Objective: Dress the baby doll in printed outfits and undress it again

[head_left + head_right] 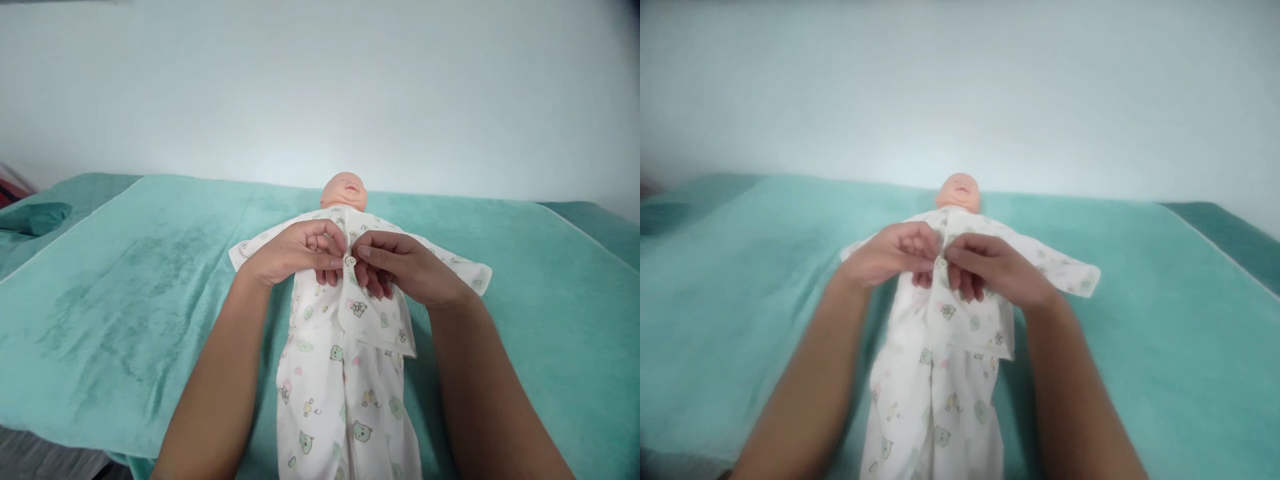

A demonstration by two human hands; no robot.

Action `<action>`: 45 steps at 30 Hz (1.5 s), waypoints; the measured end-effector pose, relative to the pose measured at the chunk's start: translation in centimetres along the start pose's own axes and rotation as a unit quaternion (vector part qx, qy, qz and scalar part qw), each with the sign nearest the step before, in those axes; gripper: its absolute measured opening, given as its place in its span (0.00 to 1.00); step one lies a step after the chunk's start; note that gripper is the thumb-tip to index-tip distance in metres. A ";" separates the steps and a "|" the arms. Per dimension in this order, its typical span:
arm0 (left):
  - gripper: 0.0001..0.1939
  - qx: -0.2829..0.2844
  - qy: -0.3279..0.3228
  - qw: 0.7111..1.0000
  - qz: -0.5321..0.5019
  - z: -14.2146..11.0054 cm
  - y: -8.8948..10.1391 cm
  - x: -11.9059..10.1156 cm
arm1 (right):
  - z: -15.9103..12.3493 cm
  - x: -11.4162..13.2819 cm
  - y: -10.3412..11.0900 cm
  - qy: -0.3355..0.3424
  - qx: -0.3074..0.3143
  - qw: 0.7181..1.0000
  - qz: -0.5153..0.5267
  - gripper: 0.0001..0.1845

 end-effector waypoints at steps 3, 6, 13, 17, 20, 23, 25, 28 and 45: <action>0.12 0.007 0.002 1.000 0.012 -0.4 0.1 -0.2 | -0.4 0.6 0.2 0.024 0.003 1.000 -0.020 0.18; 0.11 -0.072 -0.030 0.997 -0.013 -0.5 1.3 -0.5 | -1.2 3.2 -0.4 0.108 -0.007 0.992 -0.061 0.16; 0.05 -0.332 -0.094 0.937 -0.048 0.0 4.9 0.1 | -2.2 5.1 -6.4 0.132 0.111 0.913 -0.370 0.04; 0.05 -0.478 -0.106 0.872 -0.019 -0.5 6.9 0.8 | -2.2 3.1 -7.4 0.100 0.123 0.856 -0.492 0.07; 0.05 -0.501 -0.093 0.861 -0.004 -0.5 7.2 1.2 | -2.4 2.7 -7.6 0.117 0.129 0.841 -0.513 0.11; 0.04 -0.501 -0.083 0.861 0.012 -0.4 7.1 1.4 | -2.4 2.9 -7.6 0.123 0.127 0.826 -0.534 0.15; 0.04 -0.505 -0.076 0.860 0.025 -0.3 7.0 1.4 | -2.2 3.3 -7.5 0.122 0.122 0.822 -0.543 0.13; 0.03 -0.522 -0.059 0.850 0.052 -0.3 7.2 1.6 | -2.0 4.1 -7.3 0.128 0.126 0.837 -0.518 0.11; 0.04 -0.564 -0.048 0.782 0.260 -0.1 7.2 1.5 | -2.0 5.7 -5.0 0.282 -0.037 0.920 -0.268 0.08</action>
Point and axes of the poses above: each hand's wrist, its own z-axis towards the middle knuckle, its own y-axis out of the back of the hand, x = y × z, the point moved 6 cm from there along z, towards the middle knuckle, and after that the axes turned 11 degrees about y, right-handed, at the moved point
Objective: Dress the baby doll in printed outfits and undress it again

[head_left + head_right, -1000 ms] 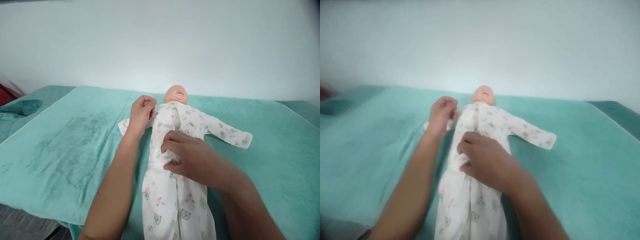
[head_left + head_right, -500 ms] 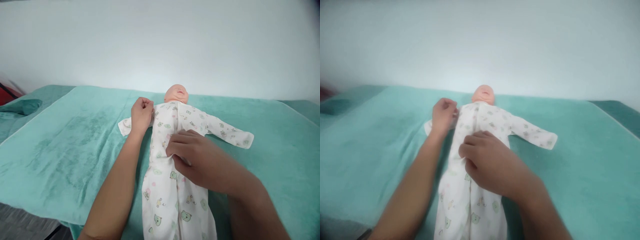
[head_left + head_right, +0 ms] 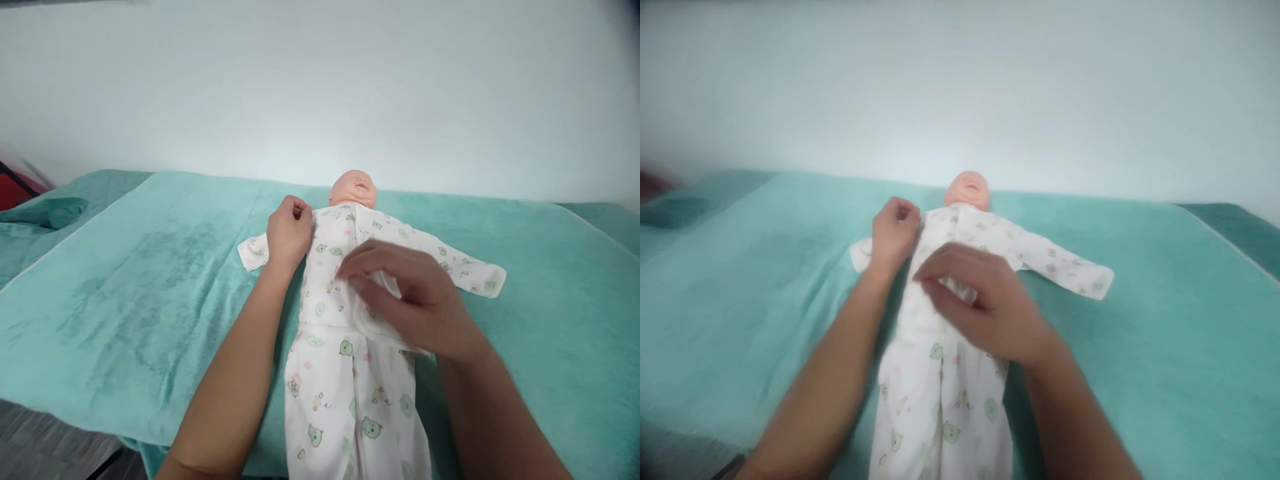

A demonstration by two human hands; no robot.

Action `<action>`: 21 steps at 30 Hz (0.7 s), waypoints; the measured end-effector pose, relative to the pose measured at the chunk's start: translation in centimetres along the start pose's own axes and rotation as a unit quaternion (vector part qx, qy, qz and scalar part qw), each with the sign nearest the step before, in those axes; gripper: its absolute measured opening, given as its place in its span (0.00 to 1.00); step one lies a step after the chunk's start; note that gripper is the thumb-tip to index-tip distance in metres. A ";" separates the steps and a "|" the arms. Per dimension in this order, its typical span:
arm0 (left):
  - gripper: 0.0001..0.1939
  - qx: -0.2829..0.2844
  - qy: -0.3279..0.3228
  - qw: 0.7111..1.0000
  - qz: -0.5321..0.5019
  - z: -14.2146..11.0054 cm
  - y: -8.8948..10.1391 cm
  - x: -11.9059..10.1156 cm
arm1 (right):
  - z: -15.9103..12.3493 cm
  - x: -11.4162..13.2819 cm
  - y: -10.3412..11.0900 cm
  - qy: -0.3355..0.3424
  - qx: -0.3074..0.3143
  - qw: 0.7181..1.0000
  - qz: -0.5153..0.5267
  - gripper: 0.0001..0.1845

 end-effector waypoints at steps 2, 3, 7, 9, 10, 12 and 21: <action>0.08 -0.022 -0.042 0.998 0.049 -0.5 0.3 0.1 | -0.5 -1.5 1.0 -0.016 -0.084 0.995 -0.056 0.09; 0.12 -0.029 -0.062 0.995 0.079 -0.9 0.6 0.3 | -0.8 -2.4 1.3 -0.026 -0.110 0.990 -0.086 0.09; 0.23 -0.015 -0.120 0.967 0.226 -3.8 2.7 2.2 | -1.7 -6.1 1.1 -0.085 -0.091 0.981 -0.147 0.20; 0.26 -0.001 -0.116 0.949 0.294 -5.0 4.3 3.9 | -2.1 -7.2 0.6 -0.113 -0.046 0.980 -0.154 0.25; 0.27 0.003 -0.099 0.942 0.321 -5.4 5.1 4.8 | -2.2 -7.5 0.4 -0.121 -0.024 0.979 -0.160 0.27; 0.28 0.011 -0.052 0.935 0.351 -5.5 6.6 6.5 | -2.3 -7.5 0.1 -0.126 0.014 0.976 -0.177 0.27; 0.25 -0.055 -0.012 0.915 0.399 -2.5 8.8 7.7 | -2.2 -6.9 -0.2 -0.135 0.050 0.975 -0.171 0.29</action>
Point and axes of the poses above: each hand's wrist, its own z-axis towards the middle knuckle, its own y-axis out of the back of the hand, x = y × z, the point moved 6 cm from there along z, towards the middle knuckle, and after that the axes turned 11 degrees about y, right-handed, at the moved point
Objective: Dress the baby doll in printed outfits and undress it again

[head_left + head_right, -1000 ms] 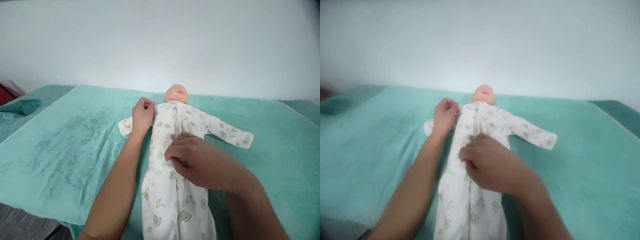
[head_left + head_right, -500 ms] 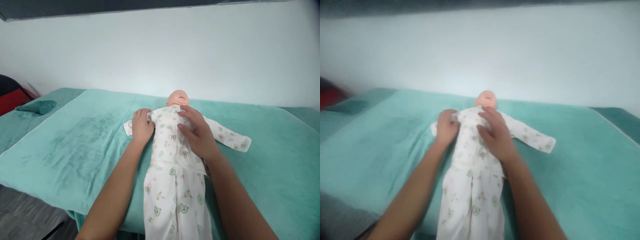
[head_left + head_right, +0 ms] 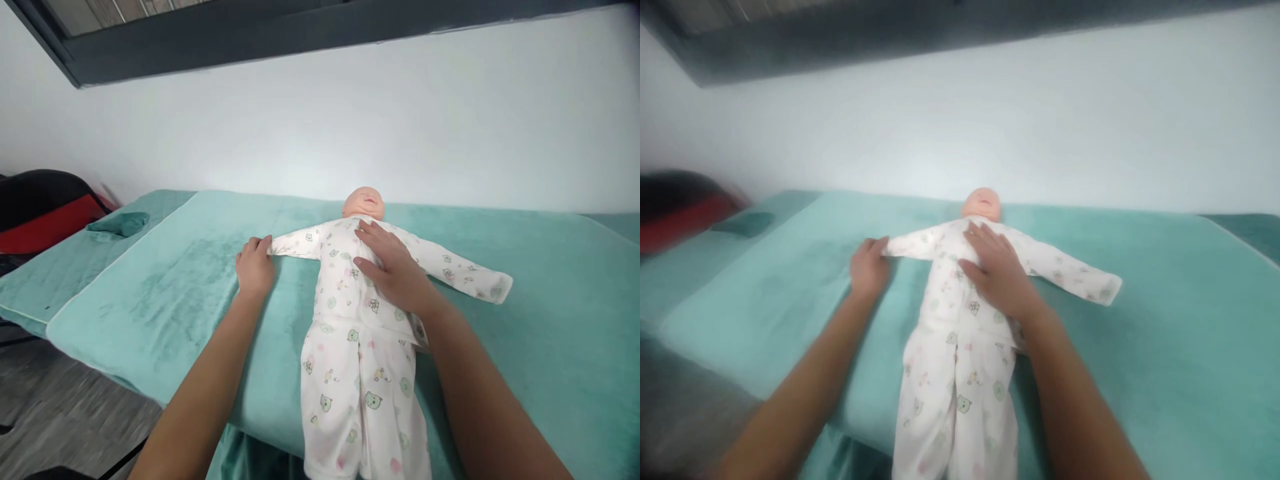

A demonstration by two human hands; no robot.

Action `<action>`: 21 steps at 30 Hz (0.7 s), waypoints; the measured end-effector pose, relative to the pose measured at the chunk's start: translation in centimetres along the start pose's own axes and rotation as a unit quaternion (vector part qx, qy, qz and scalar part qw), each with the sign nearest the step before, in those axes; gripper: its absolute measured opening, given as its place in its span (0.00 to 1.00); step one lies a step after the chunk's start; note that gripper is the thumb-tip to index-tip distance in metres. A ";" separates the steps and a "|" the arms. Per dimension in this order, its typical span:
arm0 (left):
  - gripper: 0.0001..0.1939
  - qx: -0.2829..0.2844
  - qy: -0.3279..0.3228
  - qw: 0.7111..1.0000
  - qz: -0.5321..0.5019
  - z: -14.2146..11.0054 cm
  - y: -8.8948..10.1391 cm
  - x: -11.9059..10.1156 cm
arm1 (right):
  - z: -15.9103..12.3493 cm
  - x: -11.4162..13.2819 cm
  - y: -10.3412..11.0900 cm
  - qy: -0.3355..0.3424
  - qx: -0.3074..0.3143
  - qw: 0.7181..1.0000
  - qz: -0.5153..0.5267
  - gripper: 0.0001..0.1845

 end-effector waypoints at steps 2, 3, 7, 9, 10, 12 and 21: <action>0.25 0.003 0.038 0.999 -0.014 0.3 -0.2 0.7 | -0.1 0.0 0.4 -0.007 -0.039 0.998 0.049 0.27; 0.25 0.011 0.050 0.998 -0.021 0.4 -0.4 1.0 | -0.2 -0.2 0.7 -0.016 -0.070 0.995 0.075 0.25; 0.25 0.020 0.050 0.997 -0.055 0.4 -1.0 1.7 | -1.2 -2.4 1.9 -0.110 -0.221 0.963 0.104 0.21; 0.25 0.003 0.048 0.995 -0.091 0.4 -0.9 2.0 | -1.8 -3.9 2.1 -0.163 -0.262 0.949 0.073 0.21; 0.25 -0.010 0.048 0.992 -0.113 0.4 -0.8 2.2 | -1.9 -4.7 2.1 -0.184 -0.266 0.944 0.059 0.21; 0.24 -0.037 0.045 0.986 -0.157 0.3 -0.5 2.4 | -2.0 -5.9 1.9 -0.212 -0.256 0.942 0.050 0.22; 0.21 0.021 0.025 0.977 -0.211 0.1 -0.6 1.2 | -0.7 -5.3 1.1 -0.117 -0.160 0.976 0.085 0.25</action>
Point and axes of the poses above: each hand's wrist, its own z-axis towards the middle knuckle, its own y-axis out of the back of the hand, x = y × z, the point moved 6 cm from there along z, towards the middle knuckle, and after that the axes turned 11 degrees about y, right-handed, at the moved point
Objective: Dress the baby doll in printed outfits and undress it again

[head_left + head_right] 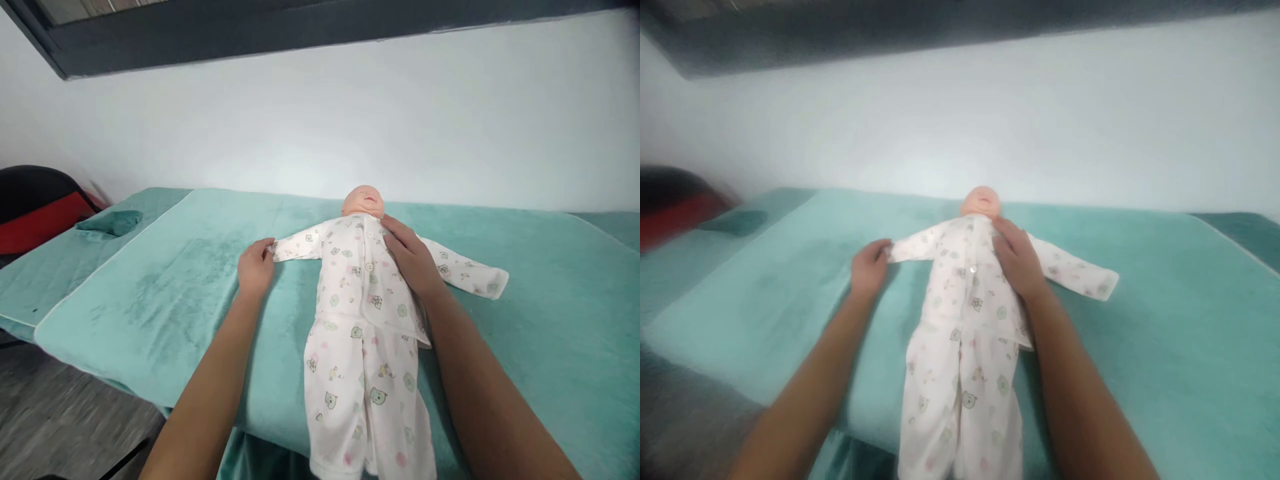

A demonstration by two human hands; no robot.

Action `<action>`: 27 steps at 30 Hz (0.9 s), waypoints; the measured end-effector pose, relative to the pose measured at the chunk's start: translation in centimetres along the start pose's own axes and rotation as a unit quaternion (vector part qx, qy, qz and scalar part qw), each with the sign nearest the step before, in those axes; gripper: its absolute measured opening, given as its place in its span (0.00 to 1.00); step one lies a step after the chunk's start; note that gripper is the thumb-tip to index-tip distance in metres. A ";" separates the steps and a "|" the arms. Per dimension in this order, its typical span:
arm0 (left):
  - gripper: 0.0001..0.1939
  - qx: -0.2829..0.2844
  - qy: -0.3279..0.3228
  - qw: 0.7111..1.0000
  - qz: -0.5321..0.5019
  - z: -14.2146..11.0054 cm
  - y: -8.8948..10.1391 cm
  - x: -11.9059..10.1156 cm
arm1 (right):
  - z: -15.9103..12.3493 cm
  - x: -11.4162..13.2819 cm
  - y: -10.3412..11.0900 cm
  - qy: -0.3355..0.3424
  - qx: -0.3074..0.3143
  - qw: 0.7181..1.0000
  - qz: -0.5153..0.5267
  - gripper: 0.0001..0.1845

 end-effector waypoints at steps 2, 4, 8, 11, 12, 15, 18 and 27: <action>0.20 0.023 0.017 0.999 0.017 0.1 -0.4 0.0 | 0.2 0.7 -0.2 0.042 0.025 0.999 0.009 0.24; 0.20 0.028 0.032 0.999 0.031 0.2 -0.5 0.0 | 0.5 1.2 -0.3 0.068 0.046 0.997 0.006 0.24; 0.18 0.013 0.044 0.998 0.033 0.2 -0.5 0.3 | 1.2 1.2 -0.6 0.090 0.072 0.993 -0.025 0.26; 0.17 -0.011 0.034 0.999 0.021 -0.2 -0.1 0.5 | 1.0 0.7 -0.9 0.100 0.057 0.993 -0.035 0.27; 0.17 -0.022 0.031 0.999 0.017 -0.4 0.2 0.5 | 0.7 0.3 -0.8 0.091 0.033 0.995 -0.037 0.27; 0.17 -0.055 0.022 0.998 -0.002 -1.4 1.4 0.3 | -1.7 -1.5 0.6 0.012 -0.089 0.993 -0.078 0.28; 0.17 -0.073 0.007 0.997 -0.036 -3.6 3.1 -0.1 | -5.5 -2.8 2.5 -0.013 -0.120 0.976 -0.181 0.28; 0.16 0.033 -0.067 0.995 -0.067 -13.7 5.5 1.1 | -13.9 -5.7 11.0 -0.014 -0.039 0.929 -0.369 0.25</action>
Point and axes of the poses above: each hand's wrist, its own z-axis towards the middle knuckle, its own y-axis out of the back of the hand, x = y × z, the point moved 6 cm from there along z, towards the middle knuckle, and after that the axes turned 11 degrees about y, right-handed, at the moved point
